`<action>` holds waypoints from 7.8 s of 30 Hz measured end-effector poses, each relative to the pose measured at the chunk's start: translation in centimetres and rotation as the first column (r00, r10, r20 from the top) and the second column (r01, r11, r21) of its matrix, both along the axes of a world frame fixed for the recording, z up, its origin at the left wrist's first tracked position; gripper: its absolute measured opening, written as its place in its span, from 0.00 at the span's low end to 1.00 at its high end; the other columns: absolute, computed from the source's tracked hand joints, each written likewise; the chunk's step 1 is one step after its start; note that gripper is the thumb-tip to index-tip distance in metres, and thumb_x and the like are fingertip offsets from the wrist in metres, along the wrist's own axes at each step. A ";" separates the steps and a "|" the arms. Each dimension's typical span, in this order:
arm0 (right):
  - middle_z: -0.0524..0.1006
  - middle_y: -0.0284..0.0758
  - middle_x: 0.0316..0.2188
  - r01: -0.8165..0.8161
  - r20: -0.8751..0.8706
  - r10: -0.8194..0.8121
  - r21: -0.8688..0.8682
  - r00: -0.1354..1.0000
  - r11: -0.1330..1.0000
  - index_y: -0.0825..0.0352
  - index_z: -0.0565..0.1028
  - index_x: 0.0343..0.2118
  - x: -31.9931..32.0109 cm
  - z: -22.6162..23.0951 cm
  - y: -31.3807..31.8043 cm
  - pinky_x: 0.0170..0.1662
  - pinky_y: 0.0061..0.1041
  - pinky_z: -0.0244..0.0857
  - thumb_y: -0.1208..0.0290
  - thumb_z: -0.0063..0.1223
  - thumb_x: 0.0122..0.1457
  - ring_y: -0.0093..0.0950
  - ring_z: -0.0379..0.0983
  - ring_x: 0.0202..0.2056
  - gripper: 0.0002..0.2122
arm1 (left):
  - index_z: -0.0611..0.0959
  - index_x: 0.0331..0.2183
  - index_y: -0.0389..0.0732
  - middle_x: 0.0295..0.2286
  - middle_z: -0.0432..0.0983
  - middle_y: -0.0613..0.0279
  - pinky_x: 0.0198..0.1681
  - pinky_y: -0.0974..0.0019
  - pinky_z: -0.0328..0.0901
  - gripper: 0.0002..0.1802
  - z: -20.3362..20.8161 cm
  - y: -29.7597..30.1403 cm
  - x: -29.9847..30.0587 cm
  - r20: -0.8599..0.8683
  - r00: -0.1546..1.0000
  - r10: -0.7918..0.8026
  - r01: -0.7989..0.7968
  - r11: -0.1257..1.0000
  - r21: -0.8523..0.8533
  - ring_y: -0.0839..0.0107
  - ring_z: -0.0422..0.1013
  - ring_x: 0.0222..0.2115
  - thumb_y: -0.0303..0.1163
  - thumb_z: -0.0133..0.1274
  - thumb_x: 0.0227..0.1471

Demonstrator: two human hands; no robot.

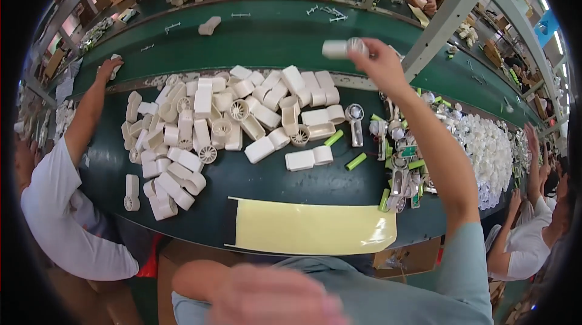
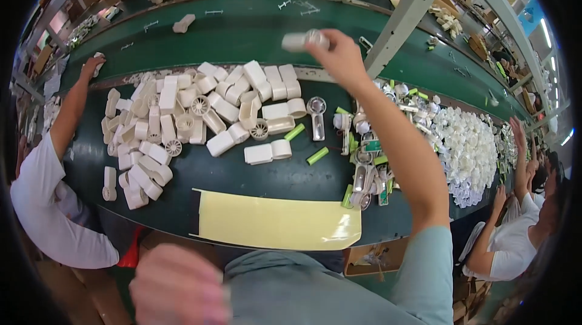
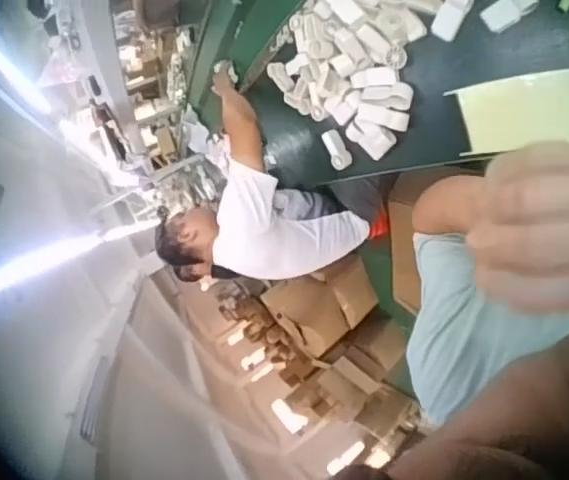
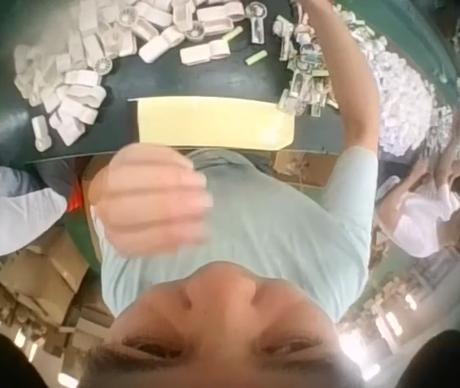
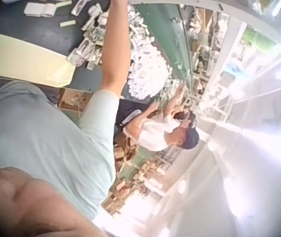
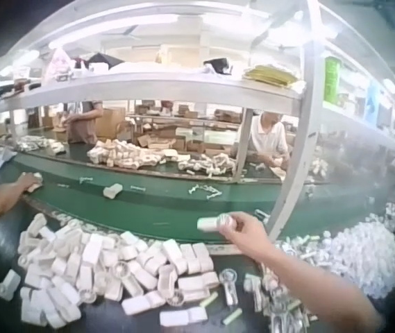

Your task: The person assembles handheld rechargeable fans by snapping together fan housings, fan blades, motor assemblies, plastic casings, and circuit boards by hand.

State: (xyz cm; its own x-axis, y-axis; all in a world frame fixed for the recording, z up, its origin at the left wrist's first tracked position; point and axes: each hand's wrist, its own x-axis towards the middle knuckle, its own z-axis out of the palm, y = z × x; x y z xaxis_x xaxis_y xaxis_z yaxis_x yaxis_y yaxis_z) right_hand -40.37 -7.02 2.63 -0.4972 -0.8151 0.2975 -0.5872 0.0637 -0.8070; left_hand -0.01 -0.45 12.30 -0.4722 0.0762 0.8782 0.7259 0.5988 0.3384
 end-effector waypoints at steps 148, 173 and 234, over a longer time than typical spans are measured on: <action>0.72 0.47 0.54 -0.663 0.034 0.664 -0.045 0.747 0.748 0.69 0.77 0.51 16.6 -1.1 17.3 0.47 0.32 0.74 0.80 0.57 0.59 0.37 0.77 0.45 0.15 | 0.75 0.49 0.34 0.39 0.79 0.60 0.32 0.72 0.74 0.20 -14.4 3.1 -1.1 0.527 0.748 -0.404 -0.489 0.202 0.849 0.78 0.77 0.35 0.23 0.62 0.57; 0.77 0.44 0.43 -0.317 0.507 0.304 -0.063 0.806 0.946 0.72 0.79 0.41 19.0 -2.1 17.0 0.44 0.28 0.70 0.66 0.44 0.68 0.29 0.76 0.44 0.14 | 0.75 0.55 0.33 0.52 0.72 0.55 0.50 0.68 0.71 0.24 -13.2 3.0 -2.6 0.643 0.752 -0.146 -0.504 0.502 0.703 0.69 0.73 0.50 0.23 0.60 0.58; 0.79 0.44 0.23 -0.217 0.020 0.241 -0.370 0.970 0.903 0.73 0.77 0.26 18.0 -2.7 17.9 0.25 0.26 0.65 0.70 0.38 0.66 0.29 0.72 0.21 0.17 | 0.80 0.42 0.33 0.31 0.81 0.51 0.30 0.67 0.74 0.30 -14.5 2.3 -5.5 0.401 0.849 0.343 -0.470 0.838 0.277 0.61 0.80 0.29 0.27 0.76 0.35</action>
